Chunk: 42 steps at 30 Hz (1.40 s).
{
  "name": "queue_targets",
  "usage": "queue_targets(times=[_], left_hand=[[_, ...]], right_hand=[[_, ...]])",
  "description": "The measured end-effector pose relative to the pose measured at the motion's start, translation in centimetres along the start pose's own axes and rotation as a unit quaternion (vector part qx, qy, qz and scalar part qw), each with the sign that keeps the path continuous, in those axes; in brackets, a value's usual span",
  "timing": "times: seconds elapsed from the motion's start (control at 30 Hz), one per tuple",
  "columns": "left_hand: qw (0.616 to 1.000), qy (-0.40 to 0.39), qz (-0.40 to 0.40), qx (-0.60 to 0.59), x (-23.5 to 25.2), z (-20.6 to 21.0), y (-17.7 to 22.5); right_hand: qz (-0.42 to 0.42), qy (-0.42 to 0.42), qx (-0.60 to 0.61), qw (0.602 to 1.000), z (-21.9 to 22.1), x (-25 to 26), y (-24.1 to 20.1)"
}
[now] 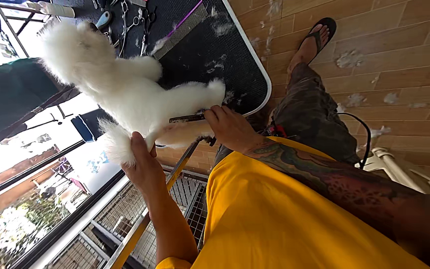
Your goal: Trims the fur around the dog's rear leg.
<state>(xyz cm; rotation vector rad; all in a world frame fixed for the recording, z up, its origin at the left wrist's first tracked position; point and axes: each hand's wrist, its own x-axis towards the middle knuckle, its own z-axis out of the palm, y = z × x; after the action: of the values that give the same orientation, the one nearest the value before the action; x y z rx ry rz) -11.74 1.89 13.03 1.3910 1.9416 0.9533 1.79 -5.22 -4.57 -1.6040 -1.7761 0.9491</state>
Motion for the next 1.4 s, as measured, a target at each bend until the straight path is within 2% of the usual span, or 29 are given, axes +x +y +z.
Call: queue_targets(times=[0.53,0.67,1.1,1.2,1.3,1.4], left_hand=[[1.0,0.014,-0.011,-0.011,0.1,0.5,-0.1],[1.0,0.017,-0.014,-0.015,0.0,0.5,-0.1],[0.998,0.053,-0.014,-0.015,0.0,0.7,0.1],[0.998,0.059,-0.017,-0.022,0.0,0.8,-0.3],[0.996,0.081,-0.029,-0.03,0.1,1.0,-0.8],[0.99,0.123,-0.053,-0.044,0.3,1.4,-2.1]], right_hand=[[0.017,-0.019,0.029,0.999,0.9,0.3,0.9],[0.023,-0.049,0.053,0.997,1.0,0.2,1.1],[0.097,-0.154,0.171,0.968,1.2,1.2,0.8],[0.16,-0.182,0.21,0.947,1.6,1.4,1.3],[0.214,-0.172,0.248,0.929,0.7,1.6,2.2],[0.229,-0.141,0.241,0.932,-1.4,3.1,3.1]])
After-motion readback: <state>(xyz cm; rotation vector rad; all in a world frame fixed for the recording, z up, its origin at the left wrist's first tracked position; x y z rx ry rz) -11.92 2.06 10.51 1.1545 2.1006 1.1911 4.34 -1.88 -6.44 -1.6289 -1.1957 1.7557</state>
